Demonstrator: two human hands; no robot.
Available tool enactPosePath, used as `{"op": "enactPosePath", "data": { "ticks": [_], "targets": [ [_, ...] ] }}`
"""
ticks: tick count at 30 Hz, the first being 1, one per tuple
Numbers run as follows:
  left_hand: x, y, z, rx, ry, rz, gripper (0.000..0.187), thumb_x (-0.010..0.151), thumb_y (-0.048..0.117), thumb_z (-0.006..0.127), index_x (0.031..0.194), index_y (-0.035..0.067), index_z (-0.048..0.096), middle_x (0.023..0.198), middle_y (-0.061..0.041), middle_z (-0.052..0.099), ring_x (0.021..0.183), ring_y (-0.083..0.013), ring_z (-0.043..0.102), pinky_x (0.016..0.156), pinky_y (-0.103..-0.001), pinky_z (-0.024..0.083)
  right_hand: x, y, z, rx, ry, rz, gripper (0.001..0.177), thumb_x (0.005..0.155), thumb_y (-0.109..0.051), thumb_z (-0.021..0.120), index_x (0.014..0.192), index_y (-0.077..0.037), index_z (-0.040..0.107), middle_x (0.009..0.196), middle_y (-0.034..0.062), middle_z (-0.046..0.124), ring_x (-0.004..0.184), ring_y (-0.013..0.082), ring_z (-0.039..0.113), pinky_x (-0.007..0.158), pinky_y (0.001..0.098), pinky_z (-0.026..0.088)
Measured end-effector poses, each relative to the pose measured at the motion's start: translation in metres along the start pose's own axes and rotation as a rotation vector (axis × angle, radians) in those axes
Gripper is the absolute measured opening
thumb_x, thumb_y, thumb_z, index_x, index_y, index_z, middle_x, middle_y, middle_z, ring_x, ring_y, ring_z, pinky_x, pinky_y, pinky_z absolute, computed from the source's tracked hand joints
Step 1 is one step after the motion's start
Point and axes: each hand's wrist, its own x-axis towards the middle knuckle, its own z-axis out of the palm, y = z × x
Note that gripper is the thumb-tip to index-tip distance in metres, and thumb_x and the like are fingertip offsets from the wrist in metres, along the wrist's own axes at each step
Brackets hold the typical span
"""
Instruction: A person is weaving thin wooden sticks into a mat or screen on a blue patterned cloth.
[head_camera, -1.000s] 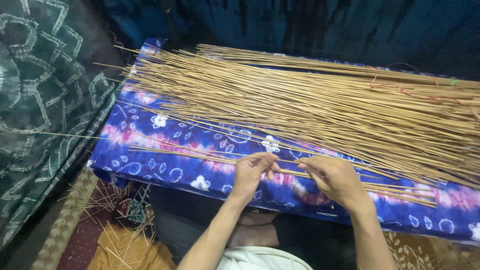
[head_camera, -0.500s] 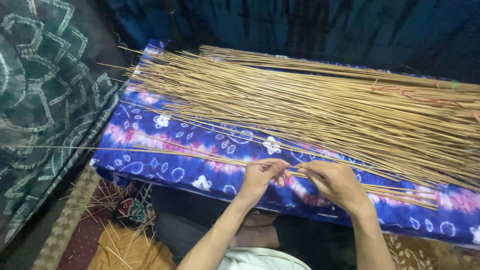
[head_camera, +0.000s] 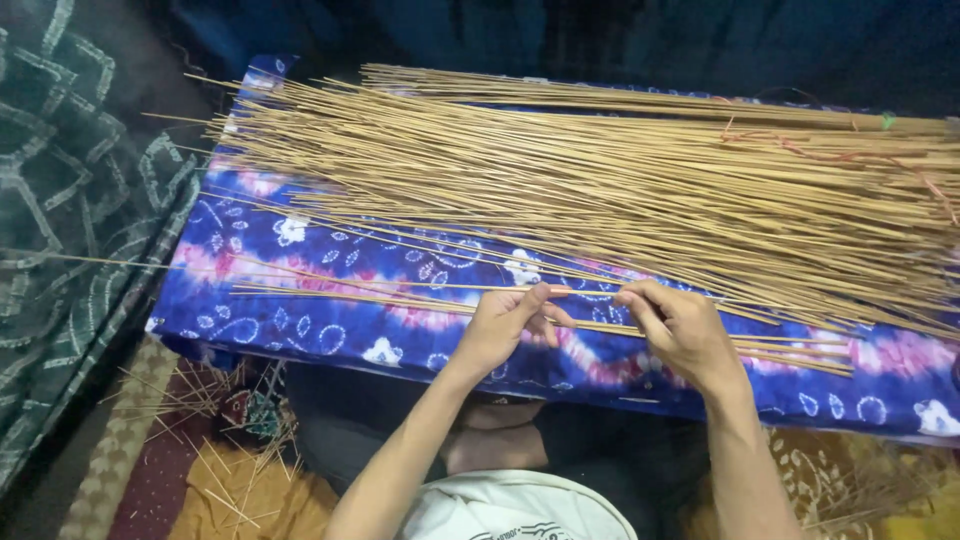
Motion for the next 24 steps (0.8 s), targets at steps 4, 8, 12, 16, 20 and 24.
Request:
{"op": "enactPosePath", "data": {
  "ticks": [4, 8, 12, 16, 20, 24],
  "targets": [
    [-0.026, 0.034, -0.009, 0.448, -0.156, 0.15, 0.034, 0.106, 0.027, 0.055, 0.117, 0.0, 0.074, 0.084, -0.016, 0.079, 0.06, -0.0208, 0.073, 0.059, -0.029, 0.056, -0.003, 0.01, 0.0, -0.003, 0.011, 0.015, 0.016, 0.1, -0.025, 0.063, 0.104, -0.026, 0.078, 0.057, 0.0077, 0.066, 0.058, 0.0309, 0.068, 0.061, 0.0401, 0.054],
    [-0.024, 0.051, -0.032, 1.211, 0.074, 0.968, 0.024, 0.098, 0.016, 0.067, 0.121, 0.016, 0.073, 0.109, -0.003, 0.074, 0.097, -0.0246, 0.069, 0.086, -0.038, 0.052, -0.008, 0.022, 0.001, -0.011, 0.018, 0.027, 0.016, 0.103, -0.025, 0.061, 0.104, -0.024, 0.076, 0.058, 0.0101, 0.066, 0.061, 0.0356, 0.067, 0.064, 0.0435, 0.054],
    [-0.013, 0.061, -0.069, 1.579, 0.125, 1.028, 0.026, 0.096, 0.009, 0.063, 0.118, 0.021, 0.072, 0.102, 0.002, 0.07, 0.093, -0.0211, 0.064, 0.078, -0.034, 0.049, -0.014, 0.025, -0.007, 0.007, 0.031, 0.081, 0.021, 0.108, -0.026, 0.054, 0.103, -0.022, 0.074, 0.064, 0.0084, 0.068, 0.066, 0.0322, 0.068, 0.069, 0.043, 0.054],
    [-0.004, 0.039, -0.056, 1.464, 0.044, 1.014, 0.022, 0.099, 0.008, 0.057, 0.115, 0.017, 0.07, 0.1, -0.001, 0.068, 0.088, -0.0227, 0.062, 0.073, -0.035, 0.047, -0.01, -0.002, -0.006, -0.104, 0.089, -0.017, 0.024, 0.111, -0.028, 0.052, 0.102, -0.017, 0.071, 0.082, 0.0102, 0.072, 0.085, 0.0362, 0.07, 0.082, 0.0459, 0.054],
    [0.0, 0.018, -0.025, 1.404, -0.035, 1.053, 0.021, 0.097, 0.006, 0.058, 0.112, 0.015, 0.07, 0.099, -0.002, 0.067, 0.085, -0.0232, 0.062, 0.07, -0.033, 0.049, -0.01, -0.024, 0.022, -0.404, 0.235, -0.397, 0.026, 0.098, -0.027, 0.069, 0.123, -0.018, 0.068, 0.115, 0.0057, 0.068, 0.108, 0.0276, 0.065, 0.093, 0.0428, 0.047],
    [0.002, 0.014, -0.022, 1.328, -0.068, 1.027, 0.016, 0.096, 0.005, 0.062, 0.108, 0.011, 0.07, 0.102, -0.007, 0.067, 0.089, -0.0278, 0.067, 0.071, -0.035, 0.055, -0.014, -0.006, 0.017, -0.287, 0.163, -0.424, 0.021, 0.094, -0.004, 0.065, 0.111, -0.016, 0.07, 0.102, 0.0037, 0.072, 0.095, 0.0271, 0.071, 0.08, 0.0395, 0.055]
  ]
}}
